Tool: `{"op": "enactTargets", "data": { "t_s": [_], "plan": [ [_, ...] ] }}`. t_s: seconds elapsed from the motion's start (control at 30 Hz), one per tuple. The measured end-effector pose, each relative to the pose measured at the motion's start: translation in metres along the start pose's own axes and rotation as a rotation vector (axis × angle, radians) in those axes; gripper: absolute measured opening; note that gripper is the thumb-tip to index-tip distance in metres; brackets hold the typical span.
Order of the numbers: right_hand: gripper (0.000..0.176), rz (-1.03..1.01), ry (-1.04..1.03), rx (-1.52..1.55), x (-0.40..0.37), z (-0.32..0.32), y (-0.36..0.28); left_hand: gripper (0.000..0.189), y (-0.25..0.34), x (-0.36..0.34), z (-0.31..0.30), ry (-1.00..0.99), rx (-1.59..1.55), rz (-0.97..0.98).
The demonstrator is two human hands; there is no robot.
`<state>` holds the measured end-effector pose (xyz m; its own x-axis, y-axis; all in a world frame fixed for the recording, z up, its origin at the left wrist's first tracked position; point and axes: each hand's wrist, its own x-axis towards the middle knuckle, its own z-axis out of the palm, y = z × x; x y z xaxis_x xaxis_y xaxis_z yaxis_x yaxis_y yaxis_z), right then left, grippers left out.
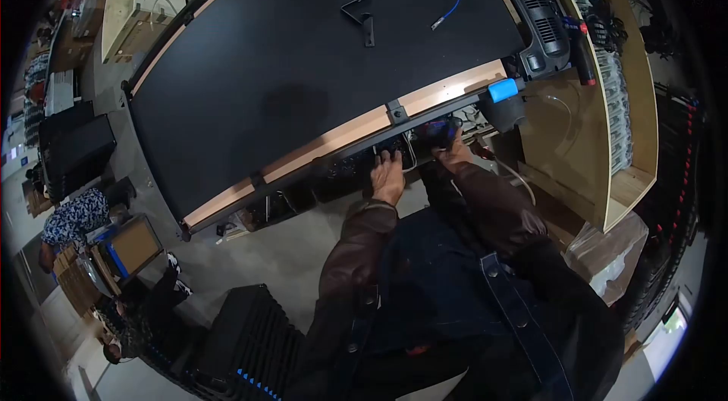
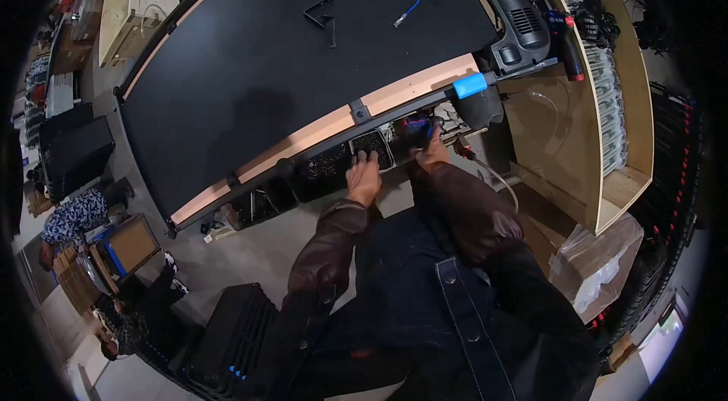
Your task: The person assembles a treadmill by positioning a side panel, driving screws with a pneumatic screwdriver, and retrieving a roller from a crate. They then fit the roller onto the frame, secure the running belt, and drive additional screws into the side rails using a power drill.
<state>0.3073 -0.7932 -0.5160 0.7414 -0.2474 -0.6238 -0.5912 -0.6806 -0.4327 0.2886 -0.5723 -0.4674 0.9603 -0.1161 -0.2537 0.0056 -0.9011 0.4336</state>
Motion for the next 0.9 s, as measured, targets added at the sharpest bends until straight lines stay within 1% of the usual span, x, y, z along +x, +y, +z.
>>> {"op": "enactTargets", "data": {
  "t_s": [0.03, 0.07, 0.1, 0.17, 0.2, 0.23, 0.27, 0.3, 0.33, 0.37, 0.4, 0.43, 0.5, 0.53, 0.57, 0.6, 0.63, 0.7, 0.73, 0.8, 0.83, 0.9],
  "plan": [
    [0.113, -0.027, -0.065, 0.044, -0.008, -0.018, -0.001, 0.018, 0.005, 0.01, 0.011, -0.124, 0.239, -0.03],
    [0.109, -0.095, -0.15, 0.252, -0.011, -0.027, 0.017, 0.015, 0.008, 0.016, 0.018, -0.028, 0.268, -0.002],
    [0.106, -0.165, -0.234, 0.457, -0.015, -0.037, 0.035, 0.015, 0.007, 0.02, 0.021, -0.023, 0.263, -0.013],
    [0.101, -0.316, -0.305, 0.441, -0.063, -0.108, 0.012, 0.012, -0.008, 0.025, 0.035, -0.115, 0.196, 0.205],
    [0.101, -0.091, -0.536, 0.644, -0.089, -0.146, 0.0, 0.012, -0.006, 0.028, 0.04, -0.049, 0.234, 0.207],
    [0.101, -0.009, -0.685, 0.848, -0.115, -0.182, -0.014, 0.012, -0.011, 0.027, 0.042, -0.04, 0.237, 0.195],
    [0.1, 0.08, -0.83, 1.056, -0.135, -0.209, -0.021, 0.011, -0.02, 0.026, 0.043, -0.047, 0.182, 0.241],
    [0.1, 0.049, -0.898, 1.099, -0.147, -0.222, -0.016, 0.012, -0.026, 0.024, 0.042, -0.057, 0.127, 0.291],
    [0.099, 0.019, -0.964, 1.14, -0.152, -0.234, -0.013, 0.012, -0.024, 0.024, 0.035, -0.052, 0.128, 0.29],
    [0.094, -0.043, -1.008, 1.022, -0.154, -0.246, -0.014, 0.014, -0.021, 0.024, 0.029, -0.085, 0.116, 0.224],
    [0.094, -0.049, -1.007, 1.018, -0.15, -0.247, -0.018, 0.018, -0.018, 0.025, 0.023, -0.114, 0.104, 0.158],
    [0.088, -0.227, -0.889, 0.676, -0.146, -0.245, -0.027, 0.018, -0.012, 0.028, 0.01, -0.107, 0.103, 0.159],
    [0.064, -0.126, -0.802, 0.512, -0.14, -0.234, -0.041, 0.023, -0.001, 0.031, -0.011, -0.213, 0.049, 0.076],
    [0.056, -0.093, -0.779, 0.601, -0.134, -0.221, -0.032, 0.023, 0.0, 0.032, -0.012, -0.212, 0.047, 0.081],
    [0.048, -0.065, -0.758, 0.684, -0.128, -0.21, -0.031, 0.025, 0.0, 0.034, -0.012, -0.157, -0.042, 0.003],
    [0.039, -0.11, -0.688, 0.694, -0.125, -0.204, -0.029, 0.028, -0.001, 0.035, -0.012, -0.1, -0.131, -0.077],
    [0.039, -0.112, -0.689, 0.692, -0.126, -0.204, -0.029, 0.028, -0.003, 0.034, -0.008, -0.098, -0.132, -0.078],
    [0.029, -0.152, -0.657, 0.469, -0.12, -0.21, -0.03, 0.026, -0.011, 0.037, 0.004, -0.002, -0.227, -0.184],
    [0.029, -0.157, -0.661, 0.464, -0.123, -0.211, -0.032, 0.026, -0.014, 0.034, 0.005, 0.005, -0.228, -0.19],
    [0.027, -0.168, -0.627, 0.47, -0.126, -0.216, -0.039, 0.023, -0.018, 0.032, 0.006, -0.213, -1.034, -0.49],
    [0.027, -0.179, -0.629, 0.462, -0.127, -0.215, -0.04, 0.023, -0.015, 0.028, 0.001, -0.2, -1.038, -0.488],
    [0.038, -0.264, -0.594, 0.702, -0.128, -0.21, -0.042, 0.019, -0.004, 0.015, -0.019, -0.289, -1.431, -0.425]
  ]
}}
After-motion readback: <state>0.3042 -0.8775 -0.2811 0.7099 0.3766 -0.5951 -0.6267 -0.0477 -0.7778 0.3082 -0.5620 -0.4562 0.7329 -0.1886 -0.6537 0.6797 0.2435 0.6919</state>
